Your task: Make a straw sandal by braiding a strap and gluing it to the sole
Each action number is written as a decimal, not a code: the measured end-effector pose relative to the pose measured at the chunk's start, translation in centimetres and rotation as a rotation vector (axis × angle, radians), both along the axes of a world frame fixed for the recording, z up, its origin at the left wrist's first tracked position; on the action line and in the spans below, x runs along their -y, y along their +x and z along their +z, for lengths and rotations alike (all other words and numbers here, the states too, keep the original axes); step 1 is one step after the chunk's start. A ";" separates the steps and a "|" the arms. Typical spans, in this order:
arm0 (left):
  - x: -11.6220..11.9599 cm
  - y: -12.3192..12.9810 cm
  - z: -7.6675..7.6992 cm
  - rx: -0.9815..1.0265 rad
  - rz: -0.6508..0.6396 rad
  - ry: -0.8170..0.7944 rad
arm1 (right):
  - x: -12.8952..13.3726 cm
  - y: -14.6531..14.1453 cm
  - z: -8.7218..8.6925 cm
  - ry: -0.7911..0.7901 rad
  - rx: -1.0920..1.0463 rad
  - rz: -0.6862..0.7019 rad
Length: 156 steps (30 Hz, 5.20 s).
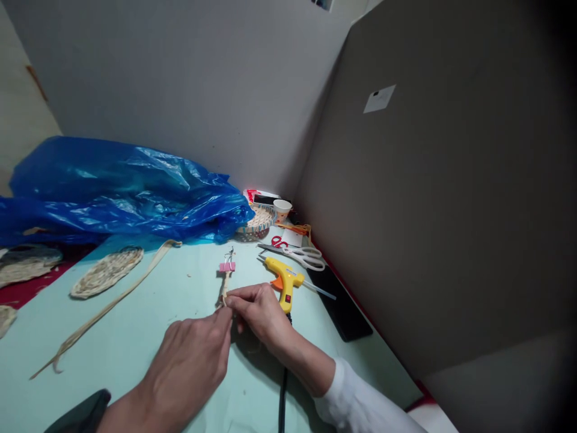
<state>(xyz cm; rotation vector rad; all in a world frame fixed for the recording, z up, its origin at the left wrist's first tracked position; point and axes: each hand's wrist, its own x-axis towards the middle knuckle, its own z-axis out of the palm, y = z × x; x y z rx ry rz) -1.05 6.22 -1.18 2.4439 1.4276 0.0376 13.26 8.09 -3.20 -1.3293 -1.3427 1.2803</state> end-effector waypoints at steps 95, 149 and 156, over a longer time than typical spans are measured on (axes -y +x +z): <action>-1.3 -1.8 -0.3 0.492 0.229 -0.003 | 0.6 0.0 0.6 0.138 0.222 -0.077; -3.9 -1.5 -2.8 0.803 0.314 -0.338 | 3.3 0.6 3.8 0.234 1.040 0.140; -3.7 -1.4 -3.4 0.949 0.349 -0.550 | 4.7 -0.6 1.7 0.897 1.222 0.307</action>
